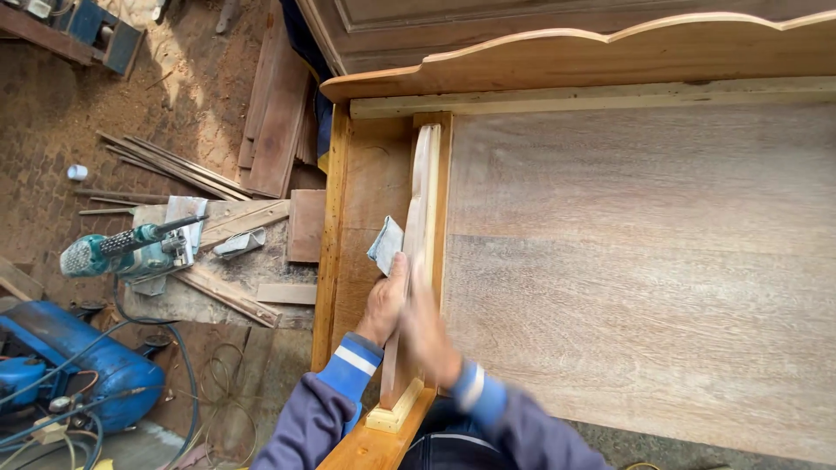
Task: Sanding the surface and edges of a wooden furniture component using sandpaper.
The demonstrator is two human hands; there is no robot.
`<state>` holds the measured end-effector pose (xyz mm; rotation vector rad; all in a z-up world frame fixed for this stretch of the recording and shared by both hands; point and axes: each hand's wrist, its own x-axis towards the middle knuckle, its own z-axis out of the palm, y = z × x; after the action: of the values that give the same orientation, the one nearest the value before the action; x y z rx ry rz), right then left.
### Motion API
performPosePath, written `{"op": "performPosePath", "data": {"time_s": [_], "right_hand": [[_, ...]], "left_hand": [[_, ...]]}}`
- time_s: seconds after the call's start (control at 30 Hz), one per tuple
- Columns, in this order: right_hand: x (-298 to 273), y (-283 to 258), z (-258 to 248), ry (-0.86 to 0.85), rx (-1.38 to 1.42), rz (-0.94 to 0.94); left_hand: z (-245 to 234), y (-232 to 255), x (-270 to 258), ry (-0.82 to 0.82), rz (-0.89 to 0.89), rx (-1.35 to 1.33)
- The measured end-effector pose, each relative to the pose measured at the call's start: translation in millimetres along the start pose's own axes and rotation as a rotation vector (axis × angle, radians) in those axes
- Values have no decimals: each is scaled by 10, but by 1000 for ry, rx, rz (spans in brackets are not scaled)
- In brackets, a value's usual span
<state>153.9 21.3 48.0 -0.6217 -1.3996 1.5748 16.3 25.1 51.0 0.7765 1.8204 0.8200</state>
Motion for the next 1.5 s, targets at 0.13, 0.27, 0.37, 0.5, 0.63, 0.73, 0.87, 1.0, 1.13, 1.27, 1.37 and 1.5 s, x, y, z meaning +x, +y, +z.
{"op": "performPosePath", "data": {"time_s": [0.13, 0.27, 0.37, 0.5, 0.63, 0.73, 0.87, 1.0, 1.13, 1.27, 1.37, 1.5], "right_hand": [[304, 71, -54, 89, -17, 21], [-555, -438, -32, -109, 87, 65], [-564, -440, -44, -145, 39, -33], [403, 35, -86, 57, 65, 106], [142, -354, -75, 50, 68, 48], [-292, -710, -55, -79, 33, -25], [477, -161, -142, -10, -29, 84], [887, -48, -283, 70, -43, 61], [248, -367, -139, -26, 95, 69], [755, -131, -199, 26, -66, 46], [1597, 150, -345, 125, -78, 58], [1828, 101, -474, 118, -80, 112]], "left_hand": [[-3, -43, -1, 24, 0, 52], [22, 176, -56, 42, -29, 78], [53, 64, -61, 25, -44, 12], [42, 68, -35, 16, 2, -73], [29, 169, -91, 8, 12, -68], [53, 223, -87, 20, 4, -50], [46, 207, -114, 35, -76, -42], [64, 248, -128, -23, 8, -28], [49, 151, -107, -18, 25, -48], [52, 267, -161, -29, -118, 1], [26, 127, -136, -27, -153, 13], [47, 83, -148, -10, -176, -39]]}}
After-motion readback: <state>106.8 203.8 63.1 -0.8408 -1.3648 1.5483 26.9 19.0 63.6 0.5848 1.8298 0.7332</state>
